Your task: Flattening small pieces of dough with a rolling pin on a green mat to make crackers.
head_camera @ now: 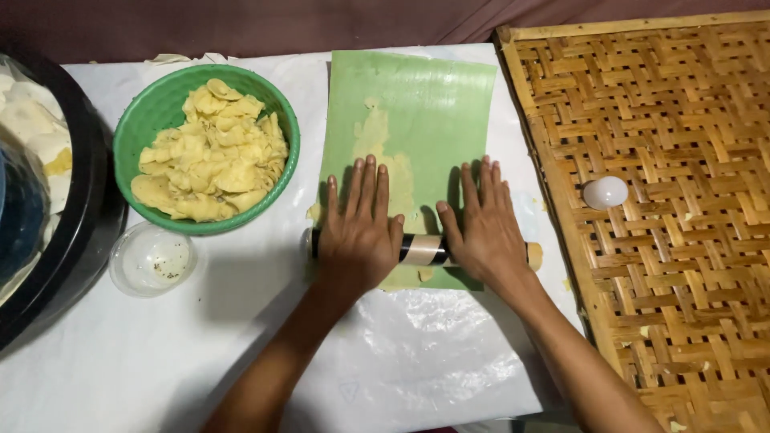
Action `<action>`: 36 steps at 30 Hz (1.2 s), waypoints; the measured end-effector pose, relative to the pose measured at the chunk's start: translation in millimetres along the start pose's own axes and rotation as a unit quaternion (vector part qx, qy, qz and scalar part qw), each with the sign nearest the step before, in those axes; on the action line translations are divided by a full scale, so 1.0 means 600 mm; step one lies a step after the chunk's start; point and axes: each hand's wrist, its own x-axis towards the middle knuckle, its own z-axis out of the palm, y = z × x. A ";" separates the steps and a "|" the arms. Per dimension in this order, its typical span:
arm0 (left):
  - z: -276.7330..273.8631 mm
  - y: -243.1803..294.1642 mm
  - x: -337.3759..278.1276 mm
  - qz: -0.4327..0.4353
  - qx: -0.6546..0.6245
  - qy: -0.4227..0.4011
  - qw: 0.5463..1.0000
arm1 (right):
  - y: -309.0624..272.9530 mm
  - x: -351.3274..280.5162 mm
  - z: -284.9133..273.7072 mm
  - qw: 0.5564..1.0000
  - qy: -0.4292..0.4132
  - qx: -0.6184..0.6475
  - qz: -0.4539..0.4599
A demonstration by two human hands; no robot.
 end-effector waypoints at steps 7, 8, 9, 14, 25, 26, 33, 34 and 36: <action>-0.002 0.027 -0.077 0.020 0.029 0.043 0.998 | 0.008 -0.081 0.056 0.989 0.108 -0.062 -0.077; 0.005 0.028 -0.086 0.021 0.026 0.039 0.999 | 0.014 -0.090 0.061 0.990 0.104 -0.062 -0.074; 0.011 0.028 -0.096 0.029 0.030 0.048 0.998 | 0.018 -0.097 0.067 0.987 0.117 -0.069 -0.089; 0.005 0.039 -0.148 0.019 0.012 -0.009 1.000 | 0.010 -0.135 0.057 0.987 0.091 -0.072 -0.113; -0.023 0.063 -0.222 0.027 -0.068 -0.024 0.997 | 0.019 -0.225 0.056 0.989 0.051 0.004 -0.142; -0.026 0.065 -0.228 0.028 -0.067 -0.022 0.997 | 0.020 -0.230 0.057 0.988 0.052 0.004 -0.143; -0.049 0.071 -0.236 0.035 -0.121 0.049 0.991 | 0.021 -0.253 0.043 0.983 0.091 0.034 -0.157; -0.055 0.070 -0.231 0.037 -0.134 0.086 0.987 | 0.026 -0.254 0.047 0.984 0.093 0.034 -0.149; -0.050 0.066 -0.231 0.027 -0.107 0.081 0.991 | 0.029 -0.265 0.051 0.983 0.092 0.032 -0.157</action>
